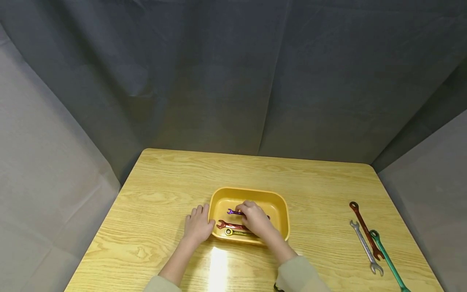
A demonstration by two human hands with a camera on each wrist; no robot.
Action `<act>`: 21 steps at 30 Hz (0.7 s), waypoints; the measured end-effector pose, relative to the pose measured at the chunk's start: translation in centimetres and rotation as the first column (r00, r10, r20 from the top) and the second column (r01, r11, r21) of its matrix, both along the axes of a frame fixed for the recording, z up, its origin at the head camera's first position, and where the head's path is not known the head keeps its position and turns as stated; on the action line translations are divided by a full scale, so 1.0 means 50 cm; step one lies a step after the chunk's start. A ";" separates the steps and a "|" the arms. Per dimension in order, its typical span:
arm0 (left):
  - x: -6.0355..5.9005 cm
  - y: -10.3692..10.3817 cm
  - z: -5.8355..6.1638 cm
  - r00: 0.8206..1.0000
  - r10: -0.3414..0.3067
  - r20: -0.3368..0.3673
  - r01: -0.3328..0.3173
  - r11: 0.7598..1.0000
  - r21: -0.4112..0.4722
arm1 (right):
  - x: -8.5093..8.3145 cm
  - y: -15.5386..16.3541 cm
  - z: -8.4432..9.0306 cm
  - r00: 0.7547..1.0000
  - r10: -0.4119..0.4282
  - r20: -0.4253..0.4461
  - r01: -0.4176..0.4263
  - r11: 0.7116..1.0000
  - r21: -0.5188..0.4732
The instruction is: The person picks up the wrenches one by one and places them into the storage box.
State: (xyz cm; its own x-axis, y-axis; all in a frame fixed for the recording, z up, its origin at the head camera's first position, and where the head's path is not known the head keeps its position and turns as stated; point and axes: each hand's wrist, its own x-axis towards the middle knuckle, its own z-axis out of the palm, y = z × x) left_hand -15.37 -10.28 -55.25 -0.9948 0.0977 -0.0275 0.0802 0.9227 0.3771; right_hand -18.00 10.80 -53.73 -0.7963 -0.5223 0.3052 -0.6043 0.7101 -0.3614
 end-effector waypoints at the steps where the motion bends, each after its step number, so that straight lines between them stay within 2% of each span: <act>1: 0.000 0.000 0.000 1.000 0.001 0.003 -0.001 1.000 -0.002 | 0.000 -0.001 -0.002 1.000 0.000 0.000 0.000 1.000 0.006; 14: 0.001 -0.001 0.000 1.000 0.006 0.020 -0.006 1.000 0.005 | -0.002 -0.014 -0.020 1.000 0.004 0.024 -0.005 0.999 0.034; 21: -0.001 0.000 -0.002 1.000 0.006 0.011 -0.006 1.000 0.006 | -0.004 -0.016 -0.024 0.998 0.005 0.064 -0.010 0.998 0.067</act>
State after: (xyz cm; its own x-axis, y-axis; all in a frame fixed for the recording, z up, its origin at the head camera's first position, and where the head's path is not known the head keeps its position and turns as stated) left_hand -15.44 -10.29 -55.37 -0.9950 0.0922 -0.0381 0.0707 0.9209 0.3834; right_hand -18.18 9.98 -54.95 -0.8091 -0.5460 0.2174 -0.5868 0.7298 -0.3508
